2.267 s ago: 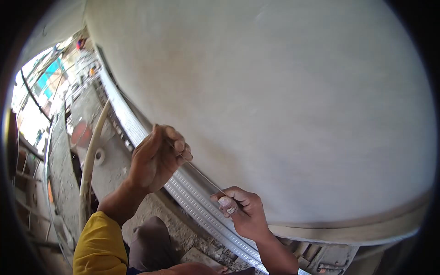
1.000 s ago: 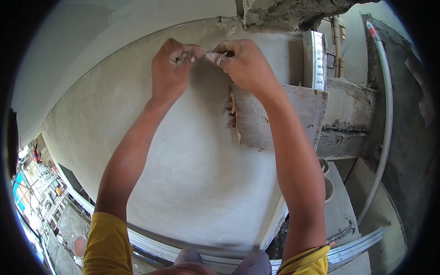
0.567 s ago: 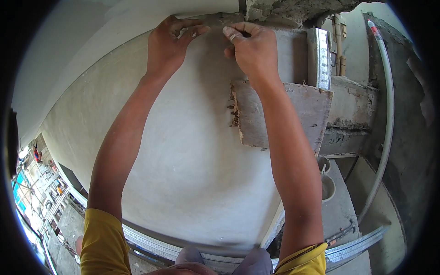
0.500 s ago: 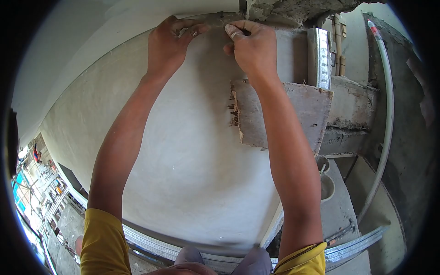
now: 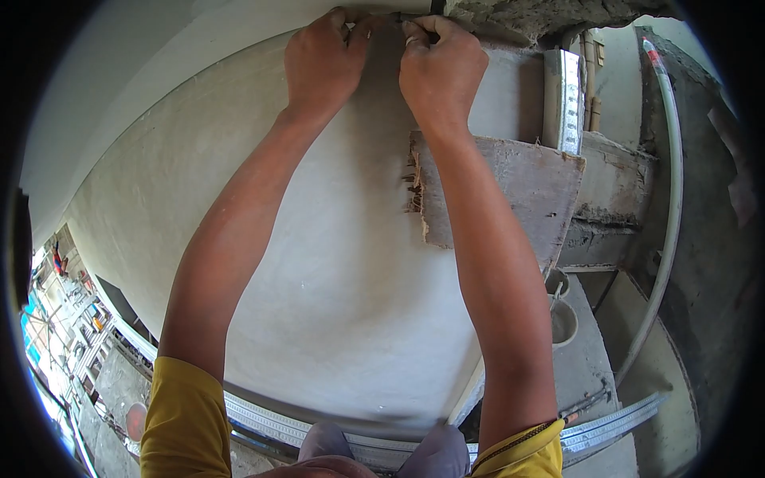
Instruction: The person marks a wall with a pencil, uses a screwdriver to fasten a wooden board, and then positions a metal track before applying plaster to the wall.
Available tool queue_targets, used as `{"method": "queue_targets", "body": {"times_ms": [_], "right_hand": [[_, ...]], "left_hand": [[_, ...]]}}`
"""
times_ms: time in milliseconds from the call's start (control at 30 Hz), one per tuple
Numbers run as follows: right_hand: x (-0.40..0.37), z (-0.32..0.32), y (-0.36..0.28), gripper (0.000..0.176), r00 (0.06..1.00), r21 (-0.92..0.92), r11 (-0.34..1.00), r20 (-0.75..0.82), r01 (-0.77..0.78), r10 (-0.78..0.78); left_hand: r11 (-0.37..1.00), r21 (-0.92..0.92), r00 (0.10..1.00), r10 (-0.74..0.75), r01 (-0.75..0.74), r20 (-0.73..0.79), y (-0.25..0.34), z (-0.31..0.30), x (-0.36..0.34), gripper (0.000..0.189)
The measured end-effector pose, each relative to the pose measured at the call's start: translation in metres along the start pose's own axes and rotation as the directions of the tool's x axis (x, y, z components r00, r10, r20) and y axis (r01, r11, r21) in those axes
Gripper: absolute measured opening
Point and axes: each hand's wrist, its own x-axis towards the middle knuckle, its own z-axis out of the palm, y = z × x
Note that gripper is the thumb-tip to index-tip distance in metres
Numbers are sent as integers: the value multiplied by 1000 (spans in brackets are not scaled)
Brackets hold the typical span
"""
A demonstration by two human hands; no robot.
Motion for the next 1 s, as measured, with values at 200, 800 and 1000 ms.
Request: {"method": "queue_targets", "body": {"times_ms": [200, 800, 1000], "right_hand": [[-2, 5, 1, 13, 996, 2, 999, -75, 41, -41], [-19, -4, -3, 15, 981, 187, 977, 178, -106, 73], [-14, -9, 0, 19, 966, 163, 982, 253, -100, 57]], "left_hand": [[997, -67, 997, 27, -32, -66, -3, 4, -1, 19], [793, -471, 912, -252, 387, 324, -7, -37, -26, 41], [838, -420, 912, -199, 348, 358, -2, -38, -21, 40]]}}
